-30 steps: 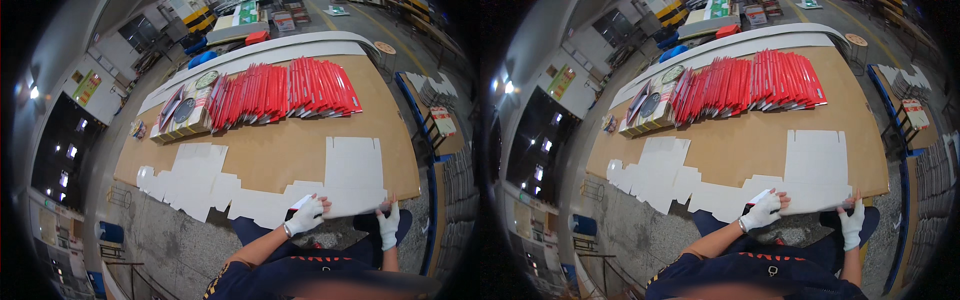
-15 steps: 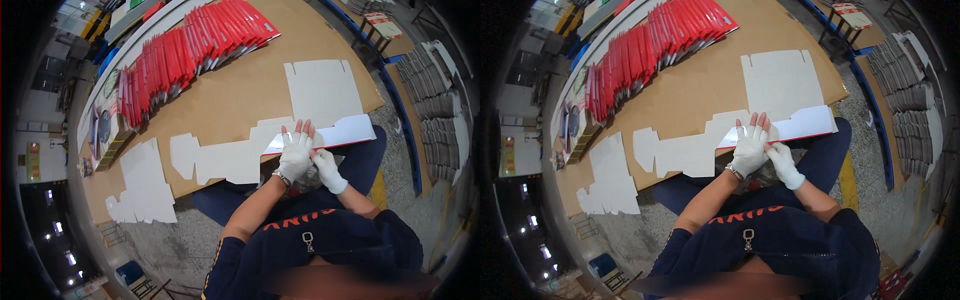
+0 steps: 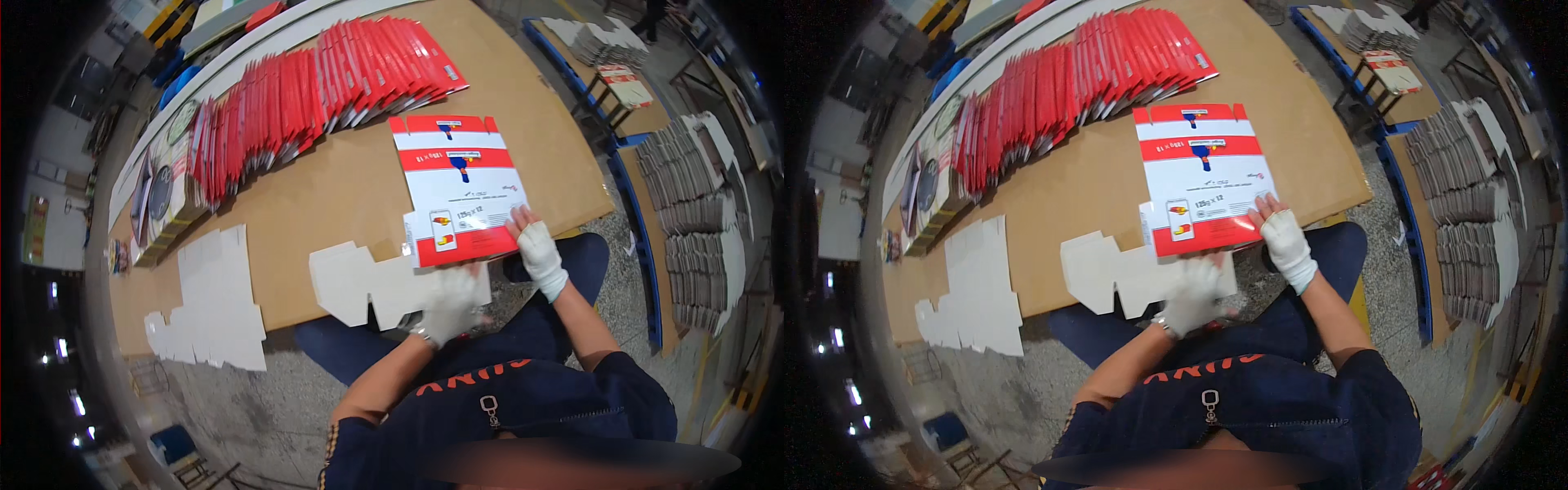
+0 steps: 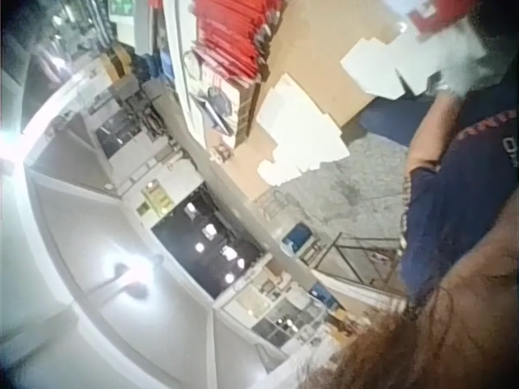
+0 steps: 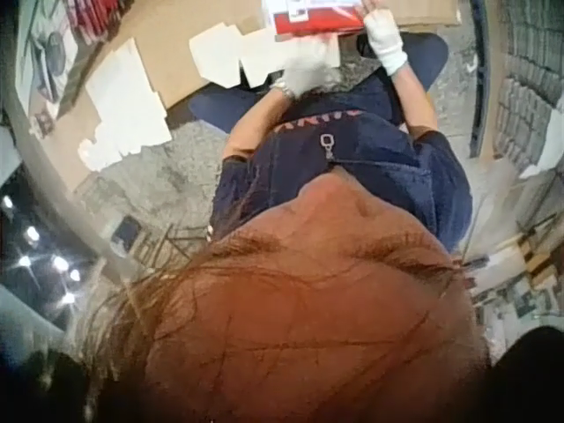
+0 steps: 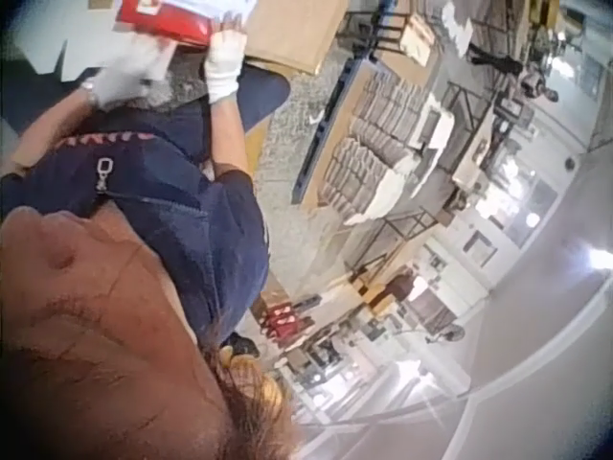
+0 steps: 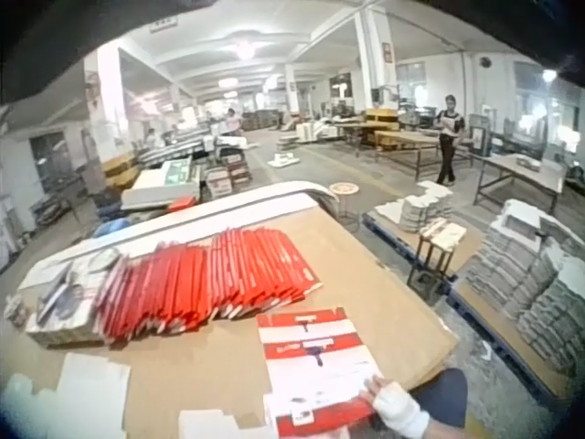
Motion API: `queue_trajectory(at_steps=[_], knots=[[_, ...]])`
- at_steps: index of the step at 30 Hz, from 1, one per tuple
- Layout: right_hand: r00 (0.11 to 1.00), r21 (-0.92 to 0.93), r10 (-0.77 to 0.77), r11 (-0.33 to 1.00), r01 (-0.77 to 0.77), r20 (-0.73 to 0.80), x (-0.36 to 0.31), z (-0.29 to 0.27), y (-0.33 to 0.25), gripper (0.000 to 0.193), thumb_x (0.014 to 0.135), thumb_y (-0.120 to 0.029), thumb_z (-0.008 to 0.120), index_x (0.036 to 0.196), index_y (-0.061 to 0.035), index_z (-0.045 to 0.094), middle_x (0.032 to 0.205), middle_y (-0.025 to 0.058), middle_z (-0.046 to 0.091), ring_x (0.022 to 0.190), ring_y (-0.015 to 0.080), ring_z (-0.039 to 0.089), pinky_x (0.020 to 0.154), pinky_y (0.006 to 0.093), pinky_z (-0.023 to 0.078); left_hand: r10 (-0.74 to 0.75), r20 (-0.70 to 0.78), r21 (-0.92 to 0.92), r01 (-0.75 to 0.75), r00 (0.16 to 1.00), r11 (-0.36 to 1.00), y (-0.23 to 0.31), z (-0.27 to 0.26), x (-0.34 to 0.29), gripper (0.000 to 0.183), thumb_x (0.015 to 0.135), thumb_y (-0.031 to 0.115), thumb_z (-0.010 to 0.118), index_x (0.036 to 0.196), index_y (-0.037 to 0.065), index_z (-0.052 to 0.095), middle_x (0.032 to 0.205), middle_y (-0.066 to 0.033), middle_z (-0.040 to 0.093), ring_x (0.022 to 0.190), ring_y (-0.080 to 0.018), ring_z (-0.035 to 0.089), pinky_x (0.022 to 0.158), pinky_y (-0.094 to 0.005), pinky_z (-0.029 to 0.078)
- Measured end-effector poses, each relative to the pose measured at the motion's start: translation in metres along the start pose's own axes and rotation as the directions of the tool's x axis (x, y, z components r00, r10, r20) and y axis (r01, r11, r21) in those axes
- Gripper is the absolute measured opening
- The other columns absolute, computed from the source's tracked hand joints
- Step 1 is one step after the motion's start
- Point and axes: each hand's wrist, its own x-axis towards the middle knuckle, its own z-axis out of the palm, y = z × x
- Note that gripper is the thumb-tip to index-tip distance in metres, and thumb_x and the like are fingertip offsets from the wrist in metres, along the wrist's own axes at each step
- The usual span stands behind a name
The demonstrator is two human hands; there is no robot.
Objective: Folding and putting together flat cardboard cutouts to assemble product boxes.
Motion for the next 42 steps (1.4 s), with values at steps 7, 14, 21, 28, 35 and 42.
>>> queue_trajectory(at_steps=[7,14,21,28,35,42], knots=[[0.988,-0.031,0.029,0.999,-0.025,0.153,0.004,-0.011,0.024,0.043,0.08,-0.006,0.052,0.123,-0.0035,0.057,0.128,0.0164,0.055,0.121,0.0325,0.051,0.103,0.0431,0.038,0.047,-0.562,0.035,-0.033,0.826,0.999,-0.104,0.006,-0.097,0.038,0.069,0.0,0.062,0.106,0.003,0.062,0.114,-0.011,0.059,0.11,-0.0301,0.055,0.091,-0.0404,0.045],[0.974,0.324,0.22,0.919,-0.226,0.055,-0.007,-0.003,0.025,0.052,0.079,0.006,0.051,0.13,-0.0012,0.05,0.134,0.0186,0.05,0.126,0.0347,0.047,0.108,0.041,0.034,-0.22,-0.654,-0.306,0.012,0.724,0.952,-0.126,0.011,-0.063,0.017,0.068,0.005,0.067,0.085,0.006,0.065,0.08,-0.0081,0.056,0.078,-0.0284,0.056,0.066,-0.0402,0.045],[0.931,-0.082,0.01,0.996,0.021,0.365,0.018,-0.021,-0.009,0.057,0.077,-0.006,0.058,0.132,-0.0088,0.047,0.14,0.0132,0.043,0.132,0.0313,0.038,0.111,0.0515,0.023,-0.248,-0.567,-0.032,0.28,0.786,0.96,-0.113,0.008,-0.036,0.035,0.08,0.023,0.067,0.11,0.007,0.062,0.104,-0.0106,0.057,0.1,-0.031,0.054,0.085,-0.0474,0.042],[0.838,0.145,-0.225,0.974,0.176,0.497,0.054,0.0,-0.06,0.06,0.079,-0.038,0.065,0.132,-0.0178,0.047,0.14,0.0055,0.044,0.133,0.0283,0.036,0.108,0.057,0.023,-0.166,-0.194,0.134,0.194,0.967,0.972,-0.09,-0.035,-0.079,0.108,0.066,0.048,0.075,0.146,0.001,0.021,0.153,-0.0215,0.014,0.142,-0.0407,0.011,0.108,-0.0636,0.009],[0.847,0.137,-0.183,0.982,0.131,0.499,0.053,-0.003,-0.062,0.061,0.078,-0.038,0.065,0.133,-0.0179,0.047,0.141,0.0058,0.044,0.133,0.0282,0.037,0.108,0.0569,0.022,-0.533,-0.714,-0.526,0.154,0.454,0.836,-0.14,-0.004,-0.107,0.119,0.06,0.019,0.084,0.149,0.006,0.006,0.155,-0.0206,0.006,0.144,-0.0345,0.008,0.114,-0.0505,0.012],[0.85,0.137,-0.173,0.983,0.119,0.497,0.049,0.001,-0.056,0.061,0.078,-0.035,0.065,0.134,-0.0197,0.047,0.142,0.0044,0.043,0.134,0.0273,0.037,0.109,0.0562,0.021,-0.854,-0.435,-0.849,-0.445,0.285,0.285,-0.123,0.016,-0.037,0.059,0.084,0.009,0.07,0.131,-0.004,0.036,0.13,-0.0145,0.047,0.115,-0.0221,0.048,0.099,-0.034,0.038]])
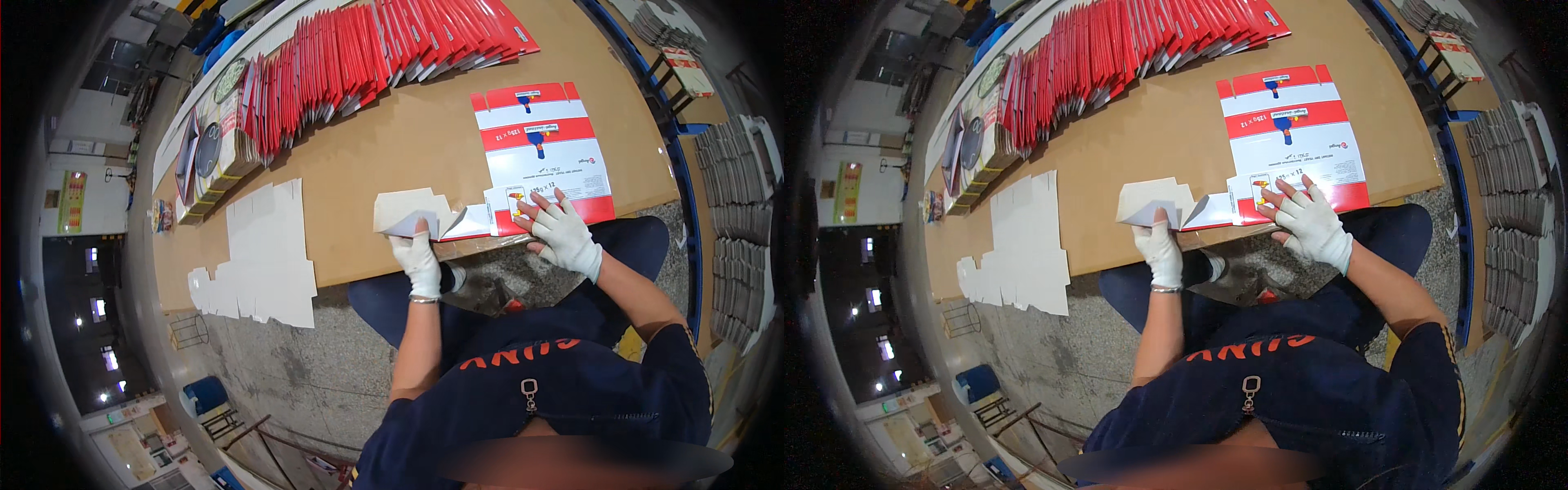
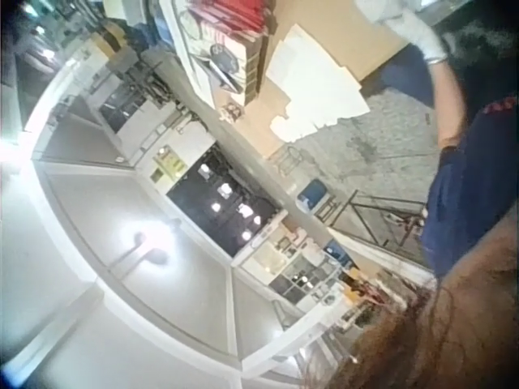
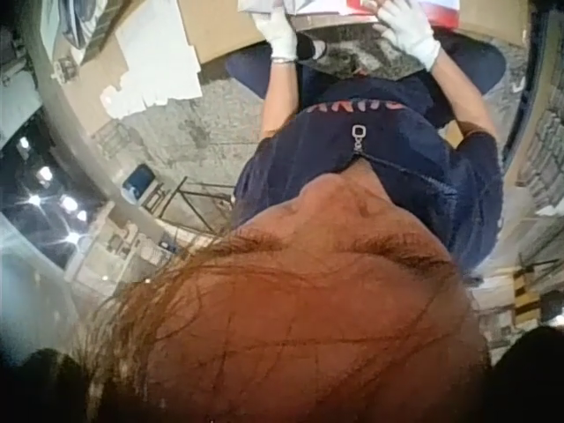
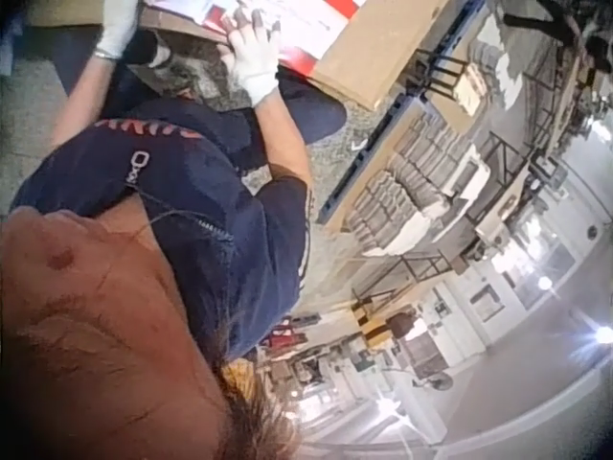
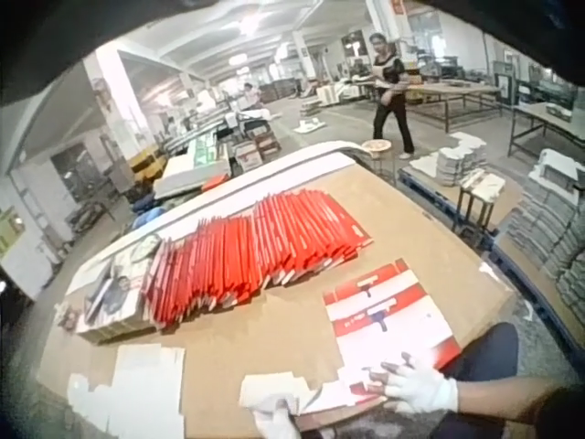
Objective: Folding and putting together flat cardboard cutouts to assemble product boxes.
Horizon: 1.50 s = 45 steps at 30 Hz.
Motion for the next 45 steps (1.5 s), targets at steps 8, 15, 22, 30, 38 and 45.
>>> queue_trajectory(at_steps=[8,15,22,30,38,45], knots=[[0.994,-0.14,-0.11,0.985,0.105,-0.028,0.006,-0.013,0.007,0.053,0.084,-0.014,0.053,0.136,-0.02,0.043,0.143,0.0034,0.042,0.132,0.0236,0.039,0.106,0.0572,0.027,0.224,0.696,0.434,-0.647,0.683,0.627,0.003,0.01,0.003,0.066,0.085,0.01,0.06,0.144,0.005,0.03,0.15,-0.0177,0.027,0.139,-0.0327,0.025,0.105,-0.0528,0.03],[0.989,-0.171,-0.113,0.981,0.096,-0.094,0.006,-0.003,0.007,0.051,0.085,-0.017,0.051,0.135,-0.0195,0.043,0.143,0.0045,0.043,0.133,0.0241,0.038,0.105,0.0618,0.026,-0.092,0.864,0.503,-0.846,0.495,0.178,0.021,0.033,-0.009,0.077,0.079,0.036,0.067,0.144,0.014,0.033,0.152,-0.0179,0.02,0.141,-0.0399,0.014,0.106,-0.066,0.012],[0.987,-0.226,-0.131,0.968,0.107,-0.093,0.001,0.012,0.007,0.047,0.085,-0.022,0.049,0.131,-0.0193,0.047,0.141,0.0041,0.044,0.133,0.0234,0.039,0.106,0.064,0.023,-0.102,0.818,0.568,-0.823,0.566,-0.009,0.011,0.037,-0.012,0.069,0.08,0.045,0.063,0.142,0.023,0.039,0.151,-0.0165,0.024,0.141,-0.0369,0.018,0.104,-0.0681,0.016],[0.99,-0.025,-0.14,0.99,0.14,-0.013,-0.003,0.006,0.01,0.056,0.073,-0.016,0.061,0.128,-0.0162,0.05,0.138,0.0051,0.048,0.13,0.0227,0.042,0.109,0.0603,0.023,-0.141,0.828,0.557,-0.825,0.542,0.097,0.017,0.041,-0.005,0.068,0.082,0.044,0.062,0.139,0.014,0.042,0.145,-0.0165,0.033,0.137,-0.0359,0.024,0.106,-0.0626,0.012],[0.962,0.382,0.217,0.885,-0.266,0.166,-0.02,-0.015,-0.014,0.046,0.071,-0.01,0.068,0.116,-0.0093,0.058,0.121,0.0126,0.057,0.11,0.0256,0.056,0.099,0.0402,0.039,0.117,0.595,0.73,-0.595,0.795,0.337,-0.003,0.098,0.037,0.083,0.07,0.035,0.077,0.133,-0.003,0.04,0.134,-0.0223,0.04,0.122,-0.0372,0.038,0.105,-0.0475,0.027],[0.464,0.915,0.875,0.067,-0.397,0.137,-0.097,-0.003,0.001,0.037,0.087,-0.014,0.054,0.122,-0.0033,0.05,0.105,0.007,0.056,0.097,0.0155,0.054,0.084,0.0308,0.046,-0.249,0.744,0.464,-0.211,0.62,0.86,0.029,0.091,-0.069,0.076,0.083,0.011,0.065,0.146,0.002,0.023,0.149,-0.0189,0.028,0.14,-0.0317,0.022,0.113,-0.0396,0.021]])
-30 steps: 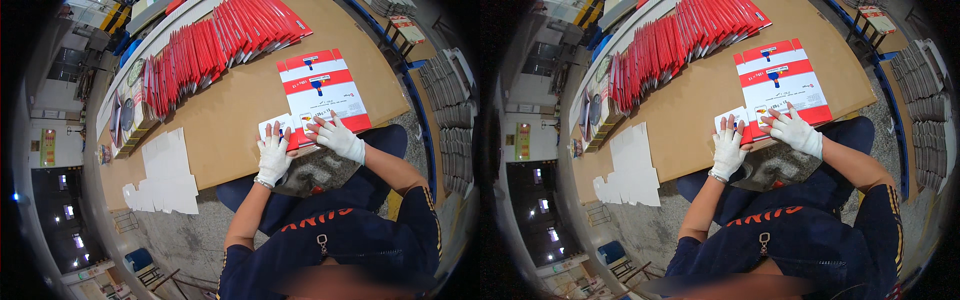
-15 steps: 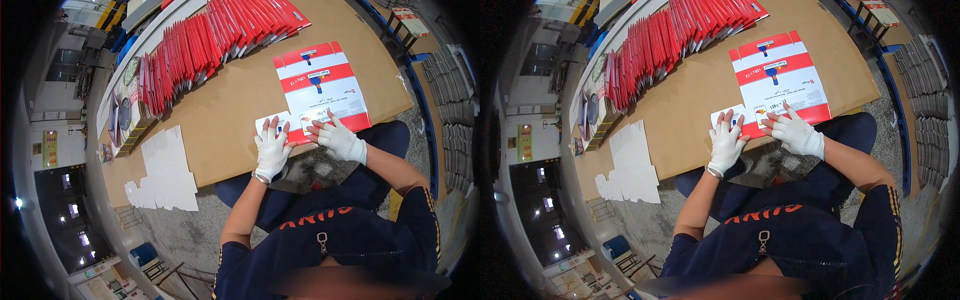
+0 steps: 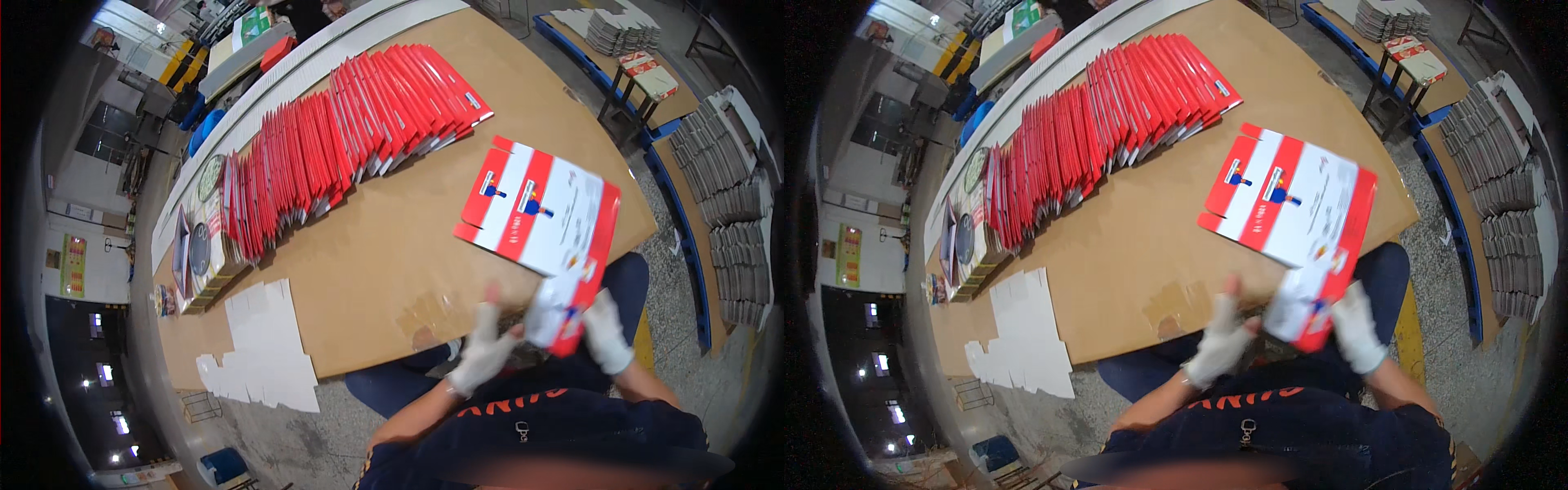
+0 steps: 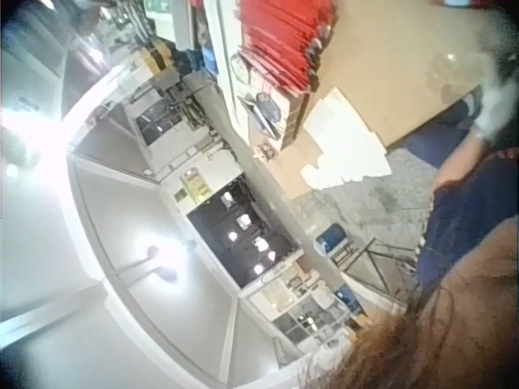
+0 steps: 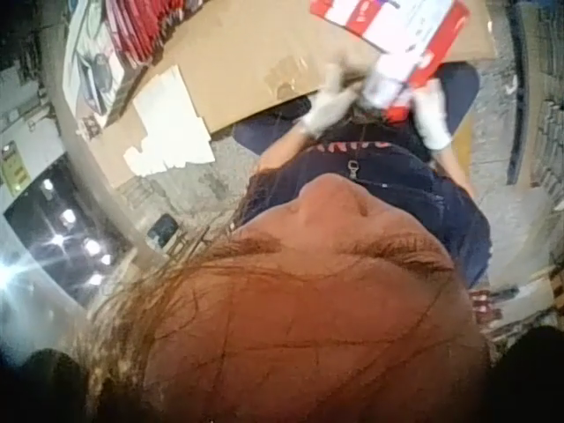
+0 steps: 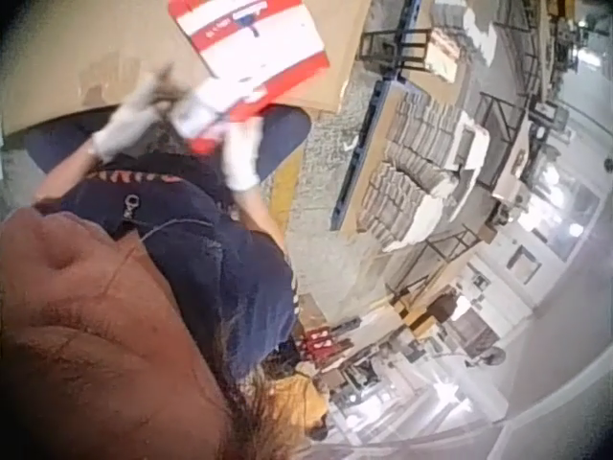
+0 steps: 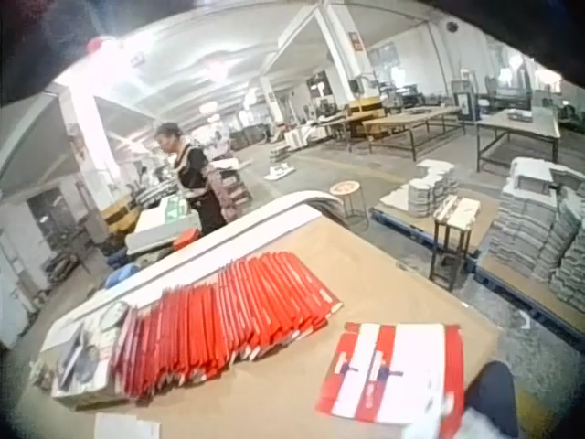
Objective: Folding and putting together flat cardboard cutouts to assemble product boxes.
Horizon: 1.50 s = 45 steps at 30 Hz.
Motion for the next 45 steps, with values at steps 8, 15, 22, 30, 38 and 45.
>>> queue_trajectory(at_steps=[8,15,22,30,38,45], knots=[[0.95,-0.571,-0.305,0.77,0.286,0.065,0.285,-0.183,-0.113,0.034,0.082,-0.005,0.052,0.113,0.002,0.062,0.075,-0.002,0.061,0.06,0.0044,0.051,0.051,0.0236,0.041,-0.198,-0.561,0.738,0.594,0.804,0.32,-0.1,-0.277,-0.132,0.114,0.064,0.046,0.08,0.142,-0.011,0.02,0.146,-0.0327,0.022,0.14,-0.0424,0.014,0.114,-0.0453,0.016],[0.935,-0.271,-0.296,0.9,0.342,0.197,0.483,0.068,-0.138,0.021,0.081,-0.01,0.058,0.096,0.0018,0.066,0.063,0.0042,0.057,0.049,0.0108,0.05,0.045,0.028,0.04,-0.486,-0.716,0.497,0.855,0.5,0.147,-0.178,-0.324,-0.242,0.129,0.052,0.039,0.086,0.147,0.0,0.008,0.148,-0.0327,0.012,0.138,-0.0458,0.014,0.112,-0.0488,0.021],[0.751,-0.582,-0.652,0.571,0.579,0.107,0.419,0.11,-0.139,0.023,0.087,-0.019,0.052,0.098,0.0011,0.059,0.092,0.0181,0.062,0.085,0.0295,0.06,0.077,0.0385,0.046,-0.248,-0.745,0.464,0.749,0.619,0.474,-0.183,-0.33,-0.28,0.07,0.074,0.015,0.068,0.136,0.002,0.041,0.136,-0.0295,0.041,0.127,-0.0408,0.041,0.107,-0.0402,0.034],[0.164,-0.153,-0.768,0.086,0.984,0.619,0.131,0.194,-0.158,0.026,0.064,-0.01,0.068,0.088,-0.0056,0.061,0.088,0.014,0.061,0.086,0.033,0.06,0.074,0.0402,0.049,0.247,-0.518,0.837,0.544,0.819,-0.051,-0.022,-0.274,-0.194,0.013,0.074,0.008,0.06,0.086,0.012,0.061,0.072,-0.0075,0.058,0.068,-0.0258,0.061,0.059,-0.0397,0.049],[-0.197,0.224,-0.656,-0.043,0.974,0.729,-0.005,0.2,-0.075,0.023,0.073,-0.018,0.058,0.096,-0.0167,0.063,0.083,0.0005,0.058,0.084,0.0202,0.058,0.086,0.0378,0.044,-0.037,-0.079,0.838,0.086,0.996,0.539,0.049,-0.118,-0.159,0.043,0.071,0.029,0.073,0.107,0.009,0.059,0.095,-0.0103,0.061,0.086,-0.0276,0.063,0.069,-0.0372,0.051],[0.414,-0.044,-0.459,0.627,0.778,0.786,0.036,0.043,-0.108,0.029,0.061,0.007,0.053,0.083,-0.0086,0.065,0.083,0.0078,0.057,0.088,0.0296,0.054,0.082,0.0377,0.043,0.174,0.047,0.951,-0.097,0.984,0.292,-0.048,-0.155,-0.127,0.067,0.069,0.023,0.074,0.129,0.009,0.047,0.131,-0.0128,0.05,0.127,-0.0336,0.042,0.104,-0.048,0.033]])
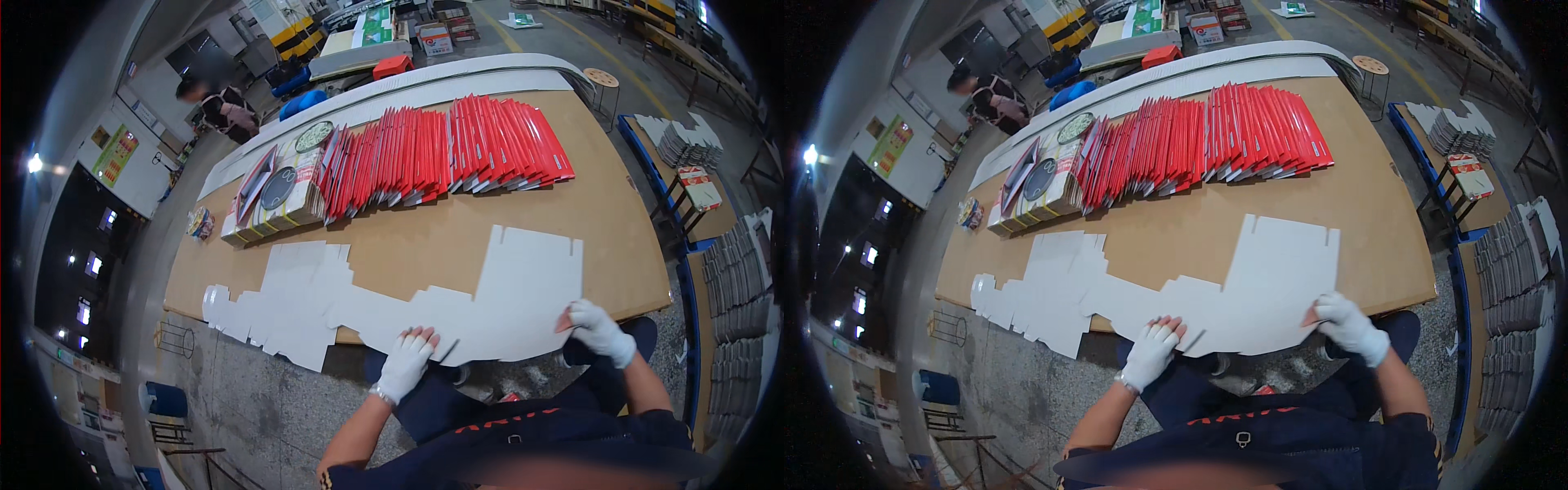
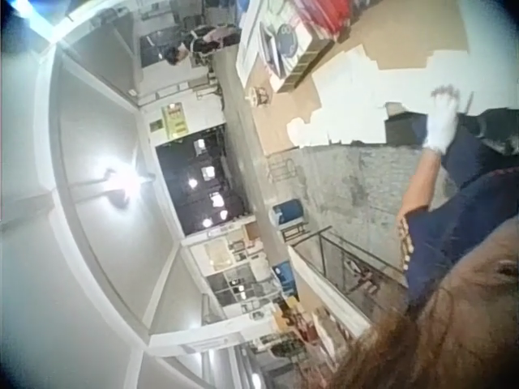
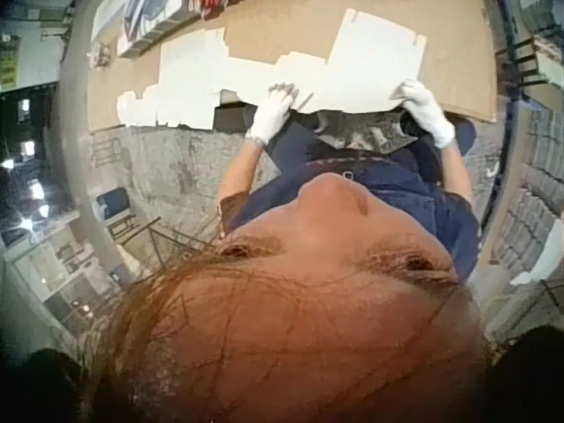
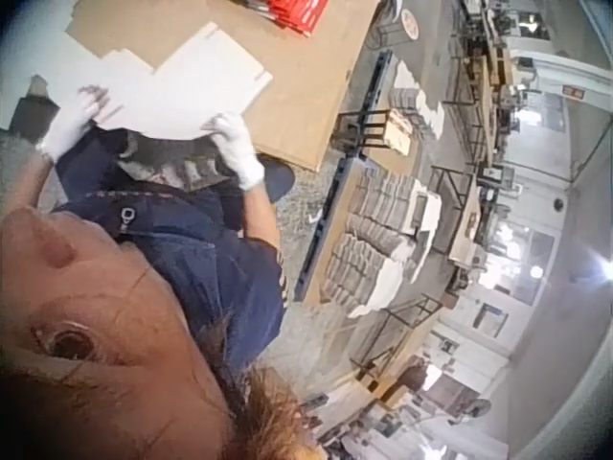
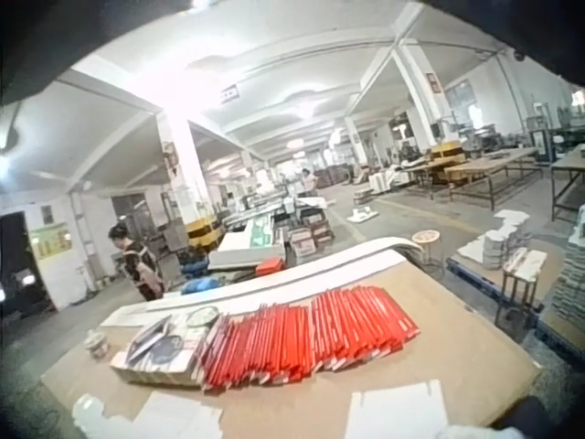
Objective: Folding and putting together flat cardboard cutouts to assemble product boxes.
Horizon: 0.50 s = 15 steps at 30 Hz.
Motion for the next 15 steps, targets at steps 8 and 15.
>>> queue_trajectory(at_steps=[8,15], knots=[[0.922,-0.245,0.153,0.937,-0.25,-0.357,-0.087,-0.021,0.043,0.026,0.065,0.003,0.061,0.088,-0.0079,0.067,0.095,0.0077,0.065,0.097,0.0281,0.056,0.087,0.039,0.042,-0.253,-0.12,-0.545,0.149,0.96,0.825,0.025,0.073,0.083,0.032,0.074,0.024,0.071,0.101,0.009,0.065,0.107,-0.0077,0.059,0.097,-0.0288,0.055,0.082,-0.0442,0.043],[0.861,-0.381,0.124,0.859,-0.342,-0.493,-0.116,0.017,0.053,0.051,0.064,-0.002,0.068,0.114,-0.0089,0.062,0.097,0.0066,0.066,0.092,0.0258,0.059,0.086,0.0382,0.043,0.163,-0.354,-0.056,-0.195,0.921,0.979,0.062,0.061,0.116,0.038,0.072,0.016,0.069,0.108,0.005,0.062,0.12,-0.0114,0.057,0.114,-0.0315,0.049,0.096,-0.0418,0.04]])
